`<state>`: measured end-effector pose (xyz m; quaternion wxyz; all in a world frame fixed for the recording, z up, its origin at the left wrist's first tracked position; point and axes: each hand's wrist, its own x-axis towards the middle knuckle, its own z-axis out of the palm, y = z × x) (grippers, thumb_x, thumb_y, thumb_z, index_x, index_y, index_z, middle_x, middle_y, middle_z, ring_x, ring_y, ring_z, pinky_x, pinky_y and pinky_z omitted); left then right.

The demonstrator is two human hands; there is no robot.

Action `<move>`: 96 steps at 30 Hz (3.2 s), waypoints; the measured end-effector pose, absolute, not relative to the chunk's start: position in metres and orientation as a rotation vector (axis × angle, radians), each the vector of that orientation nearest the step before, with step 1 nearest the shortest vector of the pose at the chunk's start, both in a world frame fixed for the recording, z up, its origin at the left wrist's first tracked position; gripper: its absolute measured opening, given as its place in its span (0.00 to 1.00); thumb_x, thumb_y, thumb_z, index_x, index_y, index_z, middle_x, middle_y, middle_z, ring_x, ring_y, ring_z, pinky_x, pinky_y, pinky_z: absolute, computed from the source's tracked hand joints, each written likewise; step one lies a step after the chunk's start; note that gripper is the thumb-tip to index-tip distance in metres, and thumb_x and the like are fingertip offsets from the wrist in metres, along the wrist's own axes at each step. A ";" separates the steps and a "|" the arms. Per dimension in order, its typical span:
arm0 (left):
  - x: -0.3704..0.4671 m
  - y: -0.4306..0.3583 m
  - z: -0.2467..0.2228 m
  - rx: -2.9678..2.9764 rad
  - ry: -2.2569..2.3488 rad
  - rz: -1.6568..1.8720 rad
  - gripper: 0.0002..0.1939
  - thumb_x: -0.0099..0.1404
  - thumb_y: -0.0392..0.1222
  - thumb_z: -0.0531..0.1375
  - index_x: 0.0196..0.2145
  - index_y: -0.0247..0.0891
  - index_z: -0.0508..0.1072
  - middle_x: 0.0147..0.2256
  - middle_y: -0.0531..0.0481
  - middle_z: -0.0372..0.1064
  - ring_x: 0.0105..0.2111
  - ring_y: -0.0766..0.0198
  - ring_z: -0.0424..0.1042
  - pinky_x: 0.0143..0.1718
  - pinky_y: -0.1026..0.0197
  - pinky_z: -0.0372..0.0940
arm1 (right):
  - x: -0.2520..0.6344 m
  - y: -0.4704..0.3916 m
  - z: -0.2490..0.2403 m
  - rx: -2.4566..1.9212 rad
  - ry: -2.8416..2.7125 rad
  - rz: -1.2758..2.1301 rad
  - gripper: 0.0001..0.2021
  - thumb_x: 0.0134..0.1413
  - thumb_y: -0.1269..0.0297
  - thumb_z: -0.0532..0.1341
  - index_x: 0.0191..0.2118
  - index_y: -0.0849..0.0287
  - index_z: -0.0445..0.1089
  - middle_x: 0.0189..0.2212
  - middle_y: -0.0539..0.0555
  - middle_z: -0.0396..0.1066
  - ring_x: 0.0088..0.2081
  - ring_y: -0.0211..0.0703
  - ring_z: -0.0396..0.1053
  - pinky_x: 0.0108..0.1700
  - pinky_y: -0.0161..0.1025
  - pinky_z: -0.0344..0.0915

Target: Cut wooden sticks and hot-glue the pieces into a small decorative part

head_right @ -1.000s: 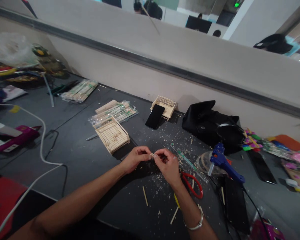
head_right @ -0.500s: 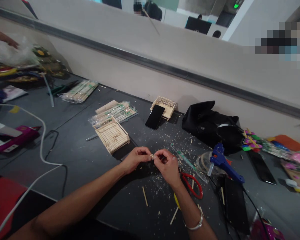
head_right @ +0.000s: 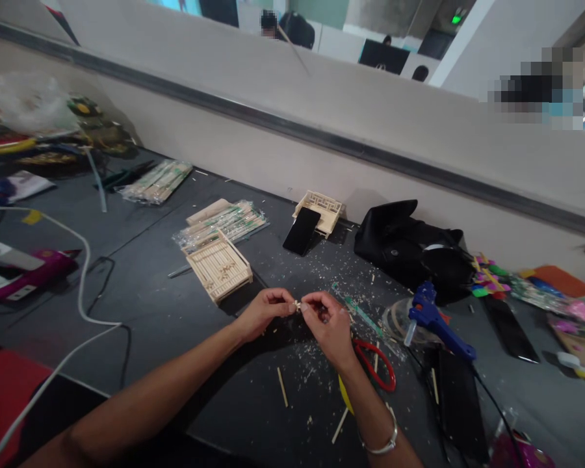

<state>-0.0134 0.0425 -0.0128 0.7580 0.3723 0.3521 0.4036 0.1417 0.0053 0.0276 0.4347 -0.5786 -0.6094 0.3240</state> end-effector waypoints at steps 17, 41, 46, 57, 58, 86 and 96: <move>-0.013 0.042 -0.015 0.800 0.795 0.911 0.19 0.38 0.50 0.76 0.20 0.35 0.76 0.19 0.56 0.70 0.21 0.71 0.62 0.27 0.65 0.56 | 0.138 0.007 0.021 -1.488 -1.520 0.740 0.10 0.48 0.56 0.62 0.25 0.56 0.72 0.20 0.49 0.72 0.20 0.37 0.64 0.22 0.33 0.61; -0.015 0.046 -0.013 0.612 0.700 0.949 0.22 0.33 0.51 0.78 0.20 0.34 0.76 0.21 0.54 0.71 0.23 0.72 0.63 0.30 0.65 0.57 | 0.136 0.004 0.025 -1.462 -1.486 0.821 0.10 0.49 0.55 0.63 0.30 0.56 0.74 0.24 0.52 0.75 0.26 0.43 0.71 0.26 0.36 0.66; -0.013 0.045 -0.016 0.606 0.685 0.930 0.22 0.32 0.50 0.78 0.20 0.34 0.76 0.20 0.55 0.71 0.23 0.72 0.63 0.30 0.65 0.57 | 0.131 0.003 0.020 -1.487 -1.456 0.788 0.10 0.49 0.54 0.63 0.29 0.55 0.74 0.23 0.51 0.75 0.25 0.42 0.70 0.26 0.36 0.66; -0.010 0.042 -0.018 0.710 0.701 0.913 0.22 0.33 0.50 0.78 0.21 0.35 0.76 0.23 0.55 0.72 0.25 0.70 0.66 0.35 0.63 0.61 | 0.134 0.003 0.025 -1.448 -1.501 0.780 0.09 0.50 0.56 0.61 0.28 0.55 0.72 0.23 0.51 0.74 0.24 0.40 0.68 0.25 0.34 0.62; -0.010 0.042 -0.017 0.719 0.702 0.905 0.22 0.33 0.50 0.78 0.21 0.35 0.76 0.23 0.55 0.72 0.25 0.69 0.67 0.35 0.63 0.61 | 0.134 0.003 0.026 -1.448 -1.505 0.779 0.09 0.50 0.56 0.61 0.28 0.55 0.72 0.23 0.50 0.74 0.24 0.40 0.67 0.24 0.34 0.62; -0.014 0.042 -0.012 0.880 0.779 0.807 0.21 0.35 0.53 0.76 0.22 0.36 0.78 0.19 0.54 0.71 0.21 0.69 0.64 0.27 0.64 0.59 | 0.145 0.008 0.029 -1.523 -1.491 0.926 0.11 0.50 0.53 0.61 0.27 0.55 0.72 0.14 0.45 0.62 0.19 0.38 0.60 0.20 0.34 0.55; -0.014 0.041 -0.010 0.896 0.776 0.808 0.22 0.35 0.55 0.76 0.21 0.36 0.78 0.18 0.55 0.69 0.20 0.70 0.62 0.26 0.65 0.57 | 0.141 0.007 0.027 -1.507 -1.433 0.963 0.10 0.48 0.56 0.63 0.24 0.55 0.72 0.15 0.45 0.65 0.18 0.37 0.60 0.20 0.34 0.57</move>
